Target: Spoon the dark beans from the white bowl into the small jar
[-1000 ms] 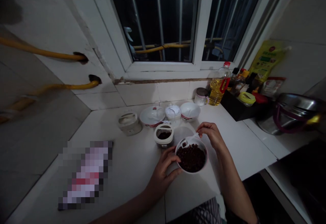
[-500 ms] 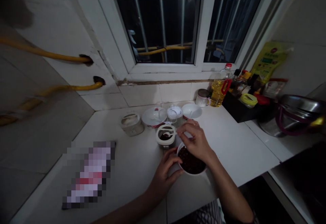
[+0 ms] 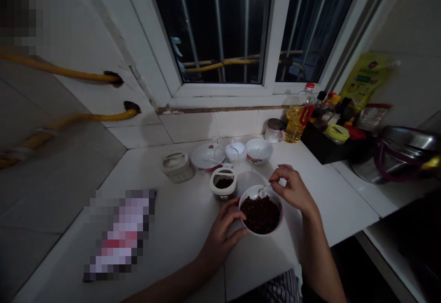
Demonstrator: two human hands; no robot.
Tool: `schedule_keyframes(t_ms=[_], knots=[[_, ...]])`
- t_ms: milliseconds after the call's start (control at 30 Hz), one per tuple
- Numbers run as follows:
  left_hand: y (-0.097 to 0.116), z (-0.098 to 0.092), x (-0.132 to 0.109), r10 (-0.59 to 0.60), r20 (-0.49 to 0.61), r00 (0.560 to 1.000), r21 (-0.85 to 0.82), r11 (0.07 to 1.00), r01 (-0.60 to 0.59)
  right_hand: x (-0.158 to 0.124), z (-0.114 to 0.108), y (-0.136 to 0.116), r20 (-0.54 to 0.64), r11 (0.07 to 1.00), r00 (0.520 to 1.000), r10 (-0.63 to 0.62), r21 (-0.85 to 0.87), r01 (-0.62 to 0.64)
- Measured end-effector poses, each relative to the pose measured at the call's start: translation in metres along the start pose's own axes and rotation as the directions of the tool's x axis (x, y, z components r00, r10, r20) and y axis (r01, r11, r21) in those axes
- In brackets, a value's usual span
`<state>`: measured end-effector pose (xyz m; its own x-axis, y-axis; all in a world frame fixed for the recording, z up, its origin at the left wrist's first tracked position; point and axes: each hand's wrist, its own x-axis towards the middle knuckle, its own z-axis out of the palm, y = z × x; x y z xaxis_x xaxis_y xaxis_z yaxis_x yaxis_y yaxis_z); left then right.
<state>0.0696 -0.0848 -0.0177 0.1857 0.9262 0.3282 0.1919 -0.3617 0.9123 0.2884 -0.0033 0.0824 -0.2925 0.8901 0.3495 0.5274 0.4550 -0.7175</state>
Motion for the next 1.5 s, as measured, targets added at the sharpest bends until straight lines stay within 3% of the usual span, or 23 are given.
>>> schedule_keyframes(t_ms=[67, 167, 267, 433, 1000, 1133, 1233, 1333, 1433, 1500], knots=[[0.001, -0.001, 0.000, -0.005, 0.002, 1.000, 0.001, 1.000, 0.005, 0.000, 0.006, -0.001, 0.072, 0.999, 0.997, -0.007, -0.047, 0.010], [0.004, -0.002, 0.000, -0.013, 0.010, 1.000, 0.003, 1.000, 0.013, 0.002, 0.015, -0.004, 0.162, 1.000, 0.987, -0.010, 0.014, 0.008], [0.004, -0.002, 0.000, -0.013, 0.010, 1.000, 0.009, 1.000, 0.013, 0.004, 0.018, -0.004, 0.166, 0.983, 0.980, 0.111, 0.128, -0.133], [0.002, 0.000, 0.000, -0.007, -0.008, 1.000, 0.001, 1.000, 0.007, 0.007, 0.008, 0.002, 0.189, 0.866, 0.931, 0.314, 0.345, -0.362], [0.006, -0.003, 0.001, -0.031, 0.024, 0.999, -0.033, 0.999, 0.031, 0.015, 0.009, 0.009, 0.148, 0.724, 0.889, 0.433, 0.531, -0.440], [0.005, -0.003, 0.001, -0.018, 0.017, 1.000, -0.026, 0.999, 0.019, 0.019, 0.016, 0.005, 0.089, 0.690, 0.889, 0.449, 0.597, -0.409], [0.004, -0.002, 0.001, -0.019, 0.012, 1.000, -0.020, 1.000, 0.019, 0.022, 0.028, -0.006, -0.025, 0.720, 0.915, 0.402, 0.627, -0.299], [0.001, 0.000, 0.000, -0.009, 0.007, 1.000, -0.028, 1.000, 0.010, 0.020, 0.042, -0.023, -0.150, 0.833, 0.953, 0.264, 0.533, -0.147], [0.000, 0.002, 0.000, 0.009, -0.001, 1.000, -0.034, 0.999, -0.009, 0.017, 0.053, -0.039, -0.210, 0.965, 0.976, -0.057, 0.240, 0.108], [-0.001, 0.002, 0.000, 0.022, -0.007, 1.000, -0.033, 0.999, -0.022, 0.015, 0.057, -0.046, -0.138, 0.959, 0.952, -0.272, 0.046, 0.280]])
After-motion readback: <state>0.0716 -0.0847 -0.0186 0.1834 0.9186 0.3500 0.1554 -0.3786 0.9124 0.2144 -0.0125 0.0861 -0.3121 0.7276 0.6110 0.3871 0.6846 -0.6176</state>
